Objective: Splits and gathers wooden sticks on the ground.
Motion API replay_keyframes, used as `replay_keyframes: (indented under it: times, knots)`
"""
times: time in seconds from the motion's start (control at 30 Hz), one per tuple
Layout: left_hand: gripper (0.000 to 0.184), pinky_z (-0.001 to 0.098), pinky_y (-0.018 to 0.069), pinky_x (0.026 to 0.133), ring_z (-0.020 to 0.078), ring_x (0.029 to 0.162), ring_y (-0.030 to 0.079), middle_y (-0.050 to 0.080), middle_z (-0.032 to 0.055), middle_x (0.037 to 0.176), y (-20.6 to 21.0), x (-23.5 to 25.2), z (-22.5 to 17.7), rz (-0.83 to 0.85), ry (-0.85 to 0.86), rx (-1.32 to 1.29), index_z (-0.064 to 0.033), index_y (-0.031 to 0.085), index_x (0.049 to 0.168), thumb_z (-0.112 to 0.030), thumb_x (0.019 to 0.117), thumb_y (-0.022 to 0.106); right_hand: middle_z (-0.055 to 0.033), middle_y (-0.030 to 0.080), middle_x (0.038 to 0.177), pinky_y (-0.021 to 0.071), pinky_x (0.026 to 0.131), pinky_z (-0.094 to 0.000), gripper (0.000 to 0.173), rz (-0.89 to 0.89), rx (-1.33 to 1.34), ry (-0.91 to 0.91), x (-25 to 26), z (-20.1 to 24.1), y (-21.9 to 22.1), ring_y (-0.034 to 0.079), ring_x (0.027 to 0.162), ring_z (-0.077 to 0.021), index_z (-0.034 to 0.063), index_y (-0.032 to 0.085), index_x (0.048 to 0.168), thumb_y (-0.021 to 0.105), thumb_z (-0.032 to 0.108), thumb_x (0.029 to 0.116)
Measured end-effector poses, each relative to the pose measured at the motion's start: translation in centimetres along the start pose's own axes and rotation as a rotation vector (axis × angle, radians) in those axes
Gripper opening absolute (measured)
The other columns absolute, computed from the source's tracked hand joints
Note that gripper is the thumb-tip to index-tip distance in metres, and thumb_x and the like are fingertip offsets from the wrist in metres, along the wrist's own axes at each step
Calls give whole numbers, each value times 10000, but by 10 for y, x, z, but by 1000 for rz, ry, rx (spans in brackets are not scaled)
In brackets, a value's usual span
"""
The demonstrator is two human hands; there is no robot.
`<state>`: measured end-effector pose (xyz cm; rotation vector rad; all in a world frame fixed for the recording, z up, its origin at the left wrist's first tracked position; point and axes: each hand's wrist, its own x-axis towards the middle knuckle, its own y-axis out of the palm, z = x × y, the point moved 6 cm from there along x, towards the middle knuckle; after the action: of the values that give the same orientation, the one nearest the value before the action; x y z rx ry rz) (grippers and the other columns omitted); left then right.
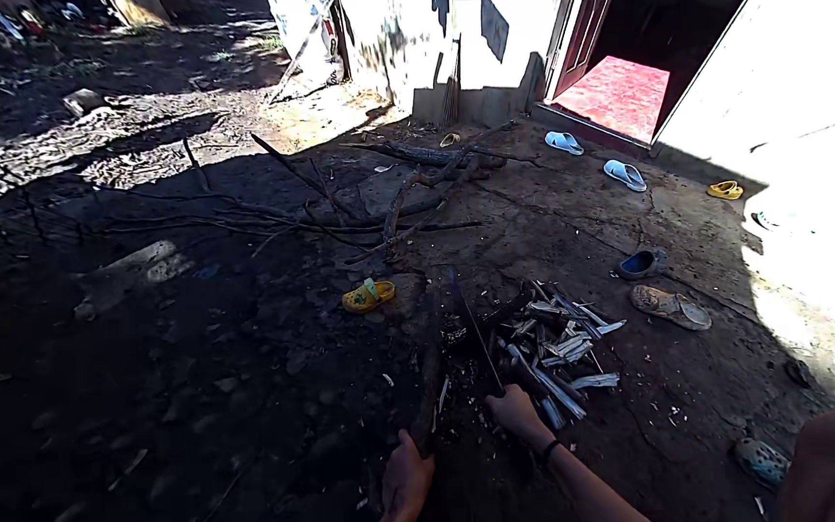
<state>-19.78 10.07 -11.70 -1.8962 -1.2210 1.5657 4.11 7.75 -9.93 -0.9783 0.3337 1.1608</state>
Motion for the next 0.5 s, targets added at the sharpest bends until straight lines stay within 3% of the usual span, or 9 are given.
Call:
replay_keyframes:
  times: [0.07, 0.13, 0.2, 0.27, 0.3, 0.4, 0.5]
  knots:
    - [680, 517, 578, 887, 358, 1075, 713, 714, 195, 1133, 0, 1, -1, 11, -24, 8, -52, 416, 1470, -279, 914, 737, -58, 619, 707, 556, 544, -343, 284, -1, 35, 13, 7, -4, 6, 617, 531, -152, 43, 629, 1048, 593, 323, 1018]
    - [684, 517, 579, 884, 352, 1070, 717, 720, 186, 1130, 1, 2, -1, 27, -47, 14, -62, 415, 1480, -285, 916, 731, -46, 550, 610, 528, 462, -307, 256, 115, 274, 31, 9, -7, 16, 557, 447, -143, 36, 576, 983, 561, 279, 1061]
    - [690, 525, 578, 881, 356, 1066, 717, 723, 186, 1127, 2, 2, -1, 38, -71, 9, -71, 420, 1489, -292, 914, 732, 6, 437, 547, 465, 395, -242, 314, 474, 764, 47, 1, -5, 26, 459, 393, -92, 91, 482, 849, 443, 256, 1112]
    - [695, 532, 577, 876, 363, 1061, 719, 728, 187, 1119, 3, 1, 0, 39, -91, 5, -85, 429, 1495, -297, 911, 738, 52, 442, 526, 447, 377, -173, 349, 821, 1185, 48, -17, 4, 31, 472, 379, -34, 137, 514, 772, 382, 268, 1067]
    - [699, 532, 578, 878, 362, 1061, 720, 730, 187, 1119, 4, 0, 0, 42, -102, 8, -94, 429, 1504, -305, 914, 738, 47, 445, 533, 456, 388, -181, 352, 784, 1166, 46, -26, 8, 26, 477, 389, -39, 131, 506, 783, 366, 250, 1083]
    - [686, 534, 581, 860, 362, 1038, 727, 738, 184, 1093, 1, -1, 1, 31, -131, 14, -115, 449, 1503, -319, 914, 736, -22, 485, 540, 512, 419, -279, 238, 302, 693, 22, -35, 2, 8, 513, 404, -124, 51, 508, 895, 489, 172, 1099]
    - [672, 542, 579, 854, 374, 1034, 726, 735, 197, 1086, 1, -2, 0, 27, -130, 16, -105, 460, 1490, -308, 912, 738, -54, 573, 605, 535, 490, -322, 248, 21, 140, 72, -8, -26, 3, 578, 460, -149, 35, 610, 941, 603, 262, 1040]
